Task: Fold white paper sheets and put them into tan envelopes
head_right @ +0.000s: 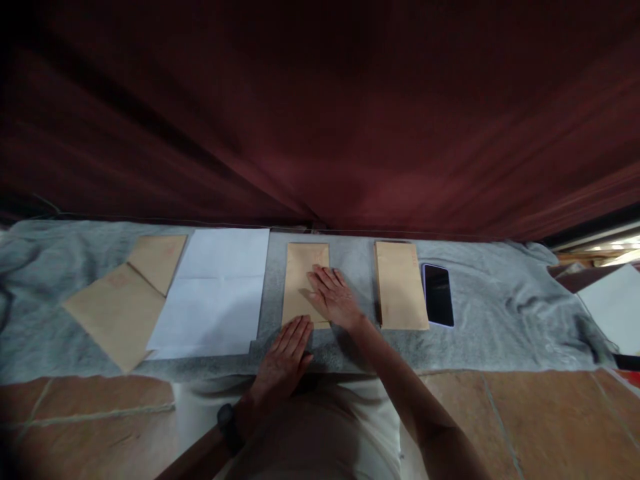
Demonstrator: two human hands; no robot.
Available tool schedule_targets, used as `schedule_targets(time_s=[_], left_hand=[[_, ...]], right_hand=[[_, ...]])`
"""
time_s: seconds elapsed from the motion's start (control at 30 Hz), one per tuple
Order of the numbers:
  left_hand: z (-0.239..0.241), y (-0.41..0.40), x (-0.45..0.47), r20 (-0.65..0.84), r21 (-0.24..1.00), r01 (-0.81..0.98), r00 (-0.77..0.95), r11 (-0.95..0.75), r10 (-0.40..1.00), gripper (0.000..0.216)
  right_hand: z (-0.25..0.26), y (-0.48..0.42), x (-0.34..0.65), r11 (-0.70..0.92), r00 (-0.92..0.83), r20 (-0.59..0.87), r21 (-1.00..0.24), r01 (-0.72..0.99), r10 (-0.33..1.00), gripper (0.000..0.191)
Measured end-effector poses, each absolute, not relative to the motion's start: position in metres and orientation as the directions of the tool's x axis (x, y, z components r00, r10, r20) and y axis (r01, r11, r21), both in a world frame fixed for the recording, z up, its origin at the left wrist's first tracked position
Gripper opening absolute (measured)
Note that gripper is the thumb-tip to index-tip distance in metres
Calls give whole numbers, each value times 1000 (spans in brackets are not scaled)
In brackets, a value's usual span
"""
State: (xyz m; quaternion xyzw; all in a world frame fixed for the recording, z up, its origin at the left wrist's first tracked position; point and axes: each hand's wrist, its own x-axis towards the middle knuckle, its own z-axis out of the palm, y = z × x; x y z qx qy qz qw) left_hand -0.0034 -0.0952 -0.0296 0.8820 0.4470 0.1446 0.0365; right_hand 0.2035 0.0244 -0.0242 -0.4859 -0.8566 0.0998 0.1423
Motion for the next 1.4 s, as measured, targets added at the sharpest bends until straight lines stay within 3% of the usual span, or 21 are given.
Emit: schedule_targets(time_s=[0.23,0.4,0.5,0.73,1.1,1.4], left_hand=[[-22,-95,-4,200,217,778,556,-590,807,58],[-27,-97,-4,209,223,777,552,-589,807,57],[-31,-97,-4,226,231,771,550,-593,804,56],[-29,-96,-6,233,267,757,550,-596,802,67],[-32,-97,-5,235,203,774,556,-599,798,68],[-27,-96,-4,232,228,773,547,-592,804,63]], right_hand=[[-18,72,197,508,-482,161,-299,808,861,54],[-13,39,185,772,-777,146,-321,548,612,52],[-16,26,183,807,-824,118,-320,497,554,50],[-15,65,183,784,-785,116,-244,571,608,52],[-26,124,185,701,-685,158,-217,679,712,52],[-22,75,187,739,-715,194,-241,628,671,56]])
